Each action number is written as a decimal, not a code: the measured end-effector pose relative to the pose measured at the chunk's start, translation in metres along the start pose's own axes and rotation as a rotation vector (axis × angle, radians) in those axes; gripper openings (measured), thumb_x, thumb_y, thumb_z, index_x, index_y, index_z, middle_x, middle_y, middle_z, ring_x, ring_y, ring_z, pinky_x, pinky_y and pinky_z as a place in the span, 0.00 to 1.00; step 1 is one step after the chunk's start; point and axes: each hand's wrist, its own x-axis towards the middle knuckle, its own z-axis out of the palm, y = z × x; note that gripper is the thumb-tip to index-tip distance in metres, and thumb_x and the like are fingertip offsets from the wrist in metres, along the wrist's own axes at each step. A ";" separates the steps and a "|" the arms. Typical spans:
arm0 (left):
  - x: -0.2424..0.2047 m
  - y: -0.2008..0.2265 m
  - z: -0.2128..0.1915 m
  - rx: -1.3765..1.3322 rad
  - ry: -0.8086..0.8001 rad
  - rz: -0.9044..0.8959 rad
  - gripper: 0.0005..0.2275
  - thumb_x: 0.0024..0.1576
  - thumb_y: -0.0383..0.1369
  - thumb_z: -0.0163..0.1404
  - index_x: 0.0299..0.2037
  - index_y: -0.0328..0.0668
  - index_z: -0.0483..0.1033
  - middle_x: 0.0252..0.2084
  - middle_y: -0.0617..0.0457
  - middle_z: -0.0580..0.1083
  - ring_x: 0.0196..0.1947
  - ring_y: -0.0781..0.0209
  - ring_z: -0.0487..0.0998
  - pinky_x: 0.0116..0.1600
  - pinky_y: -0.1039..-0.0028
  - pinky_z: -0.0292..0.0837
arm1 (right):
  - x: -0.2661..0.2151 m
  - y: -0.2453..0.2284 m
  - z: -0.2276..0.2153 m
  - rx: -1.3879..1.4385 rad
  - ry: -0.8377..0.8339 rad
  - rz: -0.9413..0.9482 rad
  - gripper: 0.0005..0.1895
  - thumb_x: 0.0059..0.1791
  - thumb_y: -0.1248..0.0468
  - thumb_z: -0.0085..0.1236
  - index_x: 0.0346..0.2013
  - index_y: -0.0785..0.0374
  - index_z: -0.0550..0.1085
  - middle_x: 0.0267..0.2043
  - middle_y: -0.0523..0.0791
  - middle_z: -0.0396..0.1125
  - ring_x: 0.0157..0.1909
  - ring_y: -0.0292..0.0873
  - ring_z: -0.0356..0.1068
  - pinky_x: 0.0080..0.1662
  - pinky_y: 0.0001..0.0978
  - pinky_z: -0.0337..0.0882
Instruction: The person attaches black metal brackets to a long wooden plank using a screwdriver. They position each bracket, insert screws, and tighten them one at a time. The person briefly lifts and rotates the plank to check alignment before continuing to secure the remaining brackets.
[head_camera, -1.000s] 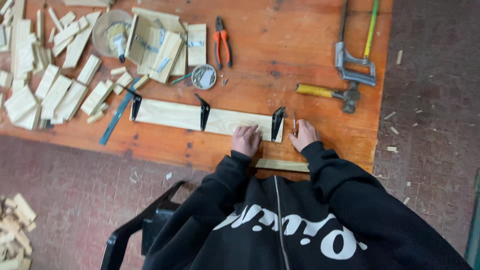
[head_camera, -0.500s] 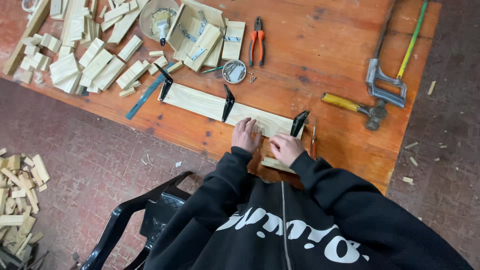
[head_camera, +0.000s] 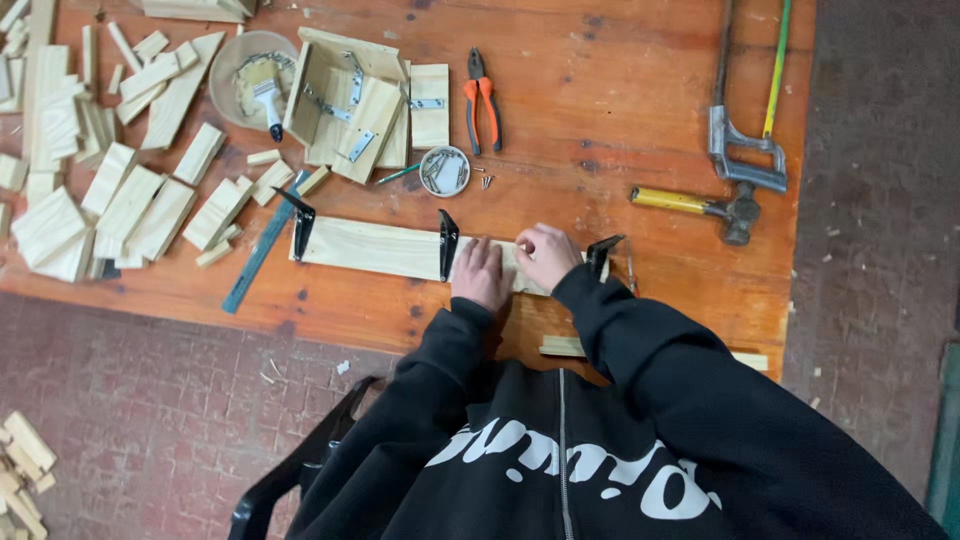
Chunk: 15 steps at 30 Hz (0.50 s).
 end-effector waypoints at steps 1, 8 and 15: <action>0.001 0.001 -0.004 -0.011 -0.009 0.006 0.21 0.47 0.46 0.62 0.48 0.46 0.82 0.53 0.43 0.77 0.58 0.42 0.76 0.64 0.57 0.71 | 0.009 0.001 0.006 -0.002 0.002 0.015 0.06 0.47 0.54 0.61 0.35 0.48 0.78 0.29 0.39 0.66 0.38 0.49 0.75 0.41 0.44 0.77; 0.014 -0.020 -0.017 -0.029 -0.206 0.111 0.26 0.44 0.46 0.63 0.52 0.45 0.78 0.53 0.43 0.75 0.57 0.41 0.75 0.57 0.55 0.74 | 0.092 0.018 0.057 0.068 0.096 0.158 0.13 0.46 0.55 0.66 0.43 0.51 0.78 0.35 0.43 0.69 0.45 0.55 0.75 0.48 0.49 0.75; 0.015 -0.040 -0.014 -0.074 -0.302 0.170 0.29 0.41 0.46 0.68 0.53 0.48 0.79 0.54 0.44 0.74 0.56 0.42 0.75 0.55 0.57 0.74 | 0.149 0.028 0.091 0.007 0.052 0.305 0.13 0.51 0.60 0.61 0.51 0.51 0.78 0.42 0.44 0.69 0.50 0.55 0.74 0.51 0.49 0.75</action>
